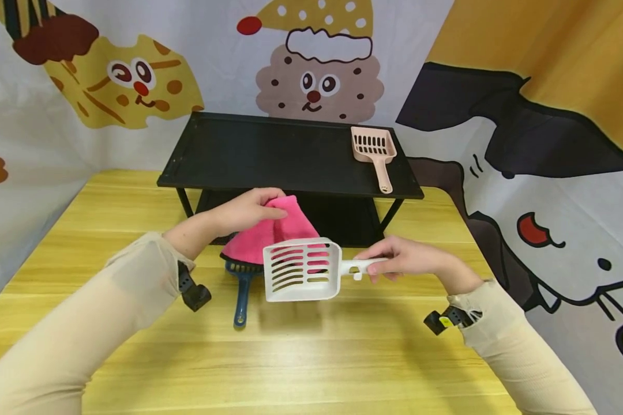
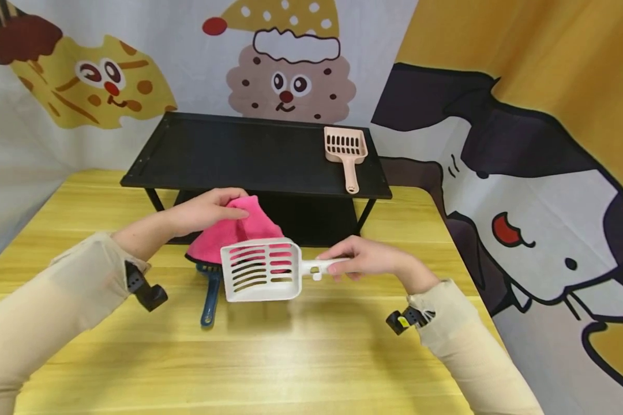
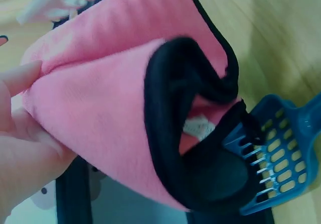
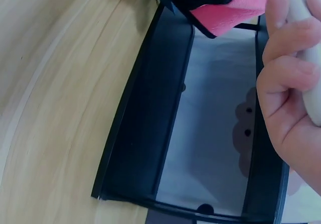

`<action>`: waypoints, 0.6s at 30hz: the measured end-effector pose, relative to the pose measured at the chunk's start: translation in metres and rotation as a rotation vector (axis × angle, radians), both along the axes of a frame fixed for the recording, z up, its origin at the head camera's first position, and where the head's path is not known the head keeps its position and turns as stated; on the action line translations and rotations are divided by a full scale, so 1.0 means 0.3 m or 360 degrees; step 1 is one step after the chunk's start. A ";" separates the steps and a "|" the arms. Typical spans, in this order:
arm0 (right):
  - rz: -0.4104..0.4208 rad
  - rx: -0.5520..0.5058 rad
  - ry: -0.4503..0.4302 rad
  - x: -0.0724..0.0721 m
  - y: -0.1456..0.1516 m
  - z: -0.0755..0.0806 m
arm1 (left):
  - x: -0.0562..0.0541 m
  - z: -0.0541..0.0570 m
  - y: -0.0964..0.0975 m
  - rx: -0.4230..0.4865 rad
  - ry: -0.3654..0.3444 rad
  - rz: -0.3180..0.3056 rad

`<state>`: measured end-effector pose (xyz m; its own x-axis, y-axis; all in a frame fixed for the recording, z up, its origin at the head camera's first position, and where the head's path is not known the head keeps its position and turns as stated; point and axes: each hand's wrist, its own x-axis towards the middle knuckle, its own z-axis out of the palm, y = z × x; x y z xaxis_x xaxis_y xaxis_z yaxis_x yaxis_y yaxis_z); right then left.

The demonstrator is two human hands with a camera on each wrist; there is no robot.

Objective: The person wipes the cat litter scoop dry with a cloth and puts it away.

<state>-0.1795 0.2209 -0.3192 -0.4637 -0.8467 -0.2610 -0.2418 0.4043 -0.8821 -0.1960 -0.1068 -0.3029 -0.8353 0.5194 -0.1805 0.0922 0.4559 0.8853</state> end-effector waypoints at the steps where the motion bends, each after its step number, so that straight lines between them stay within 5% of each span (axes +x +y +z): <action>1: -0.0010 0.0015 0.0010 0.001 -0.005 0.001 | 0.001 -0.003 0.002 0.0011 -0.0038 -0.0011; 12: -0.0094 0.0113 0.0023 0.011 -0.071 -0.022 | 0.027 -0.047 0.047 0.0104 -0.0251 -0.0357; 18: -0.0222 0.0113 0.0096 0.023 -0.057 -0.027 | 0.015 -0.048 0.027 0.0101 -0.0204 -0.0369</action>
<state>-0.1726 0.2039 -0.3273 -0.5921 -0.7534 -0.2862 -0.2306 0.4987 -0.8355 -0.1916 -0.0986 -0.3172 -0.6652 0.7078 -0.2378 0.0730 0.3786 0.9227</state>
